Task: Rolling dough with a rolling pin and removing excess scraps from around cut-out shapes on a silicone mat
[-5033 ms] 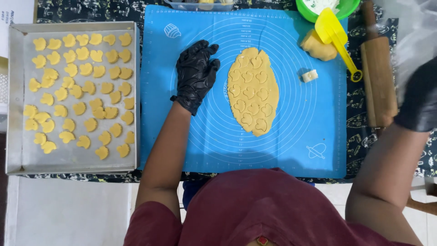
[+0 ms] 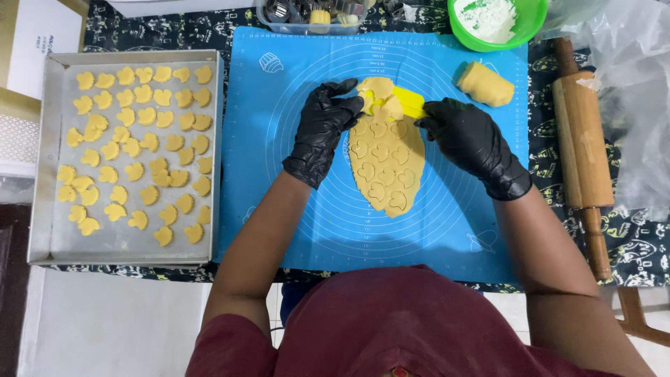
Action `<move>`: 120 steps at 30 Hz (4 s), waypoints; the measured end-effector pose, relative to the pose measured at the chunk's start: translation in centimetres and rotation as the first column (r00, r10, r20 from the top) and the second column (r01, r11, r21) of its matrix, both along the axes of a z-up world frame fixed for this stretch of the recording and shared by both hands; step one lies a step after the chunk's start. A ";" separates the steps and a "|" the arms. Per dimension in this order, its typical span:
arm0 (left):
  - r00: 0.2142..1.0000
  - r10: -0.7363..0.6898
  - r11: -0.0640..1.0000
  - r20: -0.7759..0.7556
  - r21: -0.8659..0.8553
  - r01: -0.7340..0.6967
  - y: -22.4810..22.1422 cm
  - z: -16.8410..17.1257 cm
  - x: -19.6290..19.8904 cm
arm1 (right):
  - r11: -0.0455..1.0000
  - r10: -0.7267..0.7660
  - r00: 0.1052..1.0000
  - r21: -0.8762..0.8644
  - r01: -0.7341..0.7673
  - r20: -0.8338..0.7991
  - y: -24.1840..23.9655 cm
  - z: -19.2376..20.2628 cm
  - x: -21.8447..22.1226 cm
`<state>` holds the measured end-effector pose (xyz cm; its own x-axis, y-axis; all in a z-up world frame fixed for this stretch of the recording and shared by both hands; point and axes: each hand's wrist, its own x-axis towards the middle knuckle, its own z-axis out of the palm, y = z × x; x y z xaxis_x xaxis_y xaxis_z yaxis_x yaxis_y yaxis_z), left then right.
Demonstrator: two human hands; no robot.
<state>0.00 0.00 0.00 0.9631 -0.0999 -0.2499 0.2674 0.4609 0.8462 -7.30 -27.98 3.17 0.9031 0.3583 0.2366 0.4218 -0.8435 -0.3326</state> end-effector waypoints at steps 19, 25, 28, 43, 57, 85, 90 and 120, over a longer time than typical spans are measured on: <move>0.869 -0.251 0.070 0.426 0.904 -0.422 3.9 0.5 0.5 | 0.933 -0.244 0.944 0.210 0.291 -0.224 1.2 -2.4 0.2; 0.998 0.048 0.993 0.041 -0.112 -0.043 -2.4 2.0 -3.5 | 0.949 -0.239 0.962 0.179 0.260 -0.131 2.6 -1.2 -0.8; 0.999 -0.014 0.999 0.044 0.037 0.013 -3.0 4.0 -3.9 | 0.955 -0.257 0.964 0.134 0.264 -0.069 2.8 -1.9 -1.0; 0.987 -0.060 0.671 0.148 0.738 -0.070 10.3 0.0 1.9 | 0.908 -0.417 0.909 0.022 0.418 -0.008 -1.0 -5.8 0.8; 0.945 -0.086 0.349 0.316 0.898 -0.268 14.0 -4.5 3.2 | 0.928 -0.262 0.901 -0.164 0.333 0.347 -3.2 -0.2 -0.6; 0.647 -0.362 0.033 0.671 0.703 -0.711 13.9 -3.4 1.2 | 0.824 -0.425 0.716 -0.090 0.559 0.554 -6.5 0.4 0.0; 0.641 -0.392 -0.063 0.660 0.676 -0.734 12.8 -4.5 1.5 | 0.806 -0.523 0.662 0.059 0.589 0.536 -6.8 1.2 0.0; 0.834 0.187 0.191 0.518 0.814 -0.549 31.3 13.0 -17.9 | 0.947 -0.305 0.841 0.050 0.317 0.446 -3.7 0.8 -0.3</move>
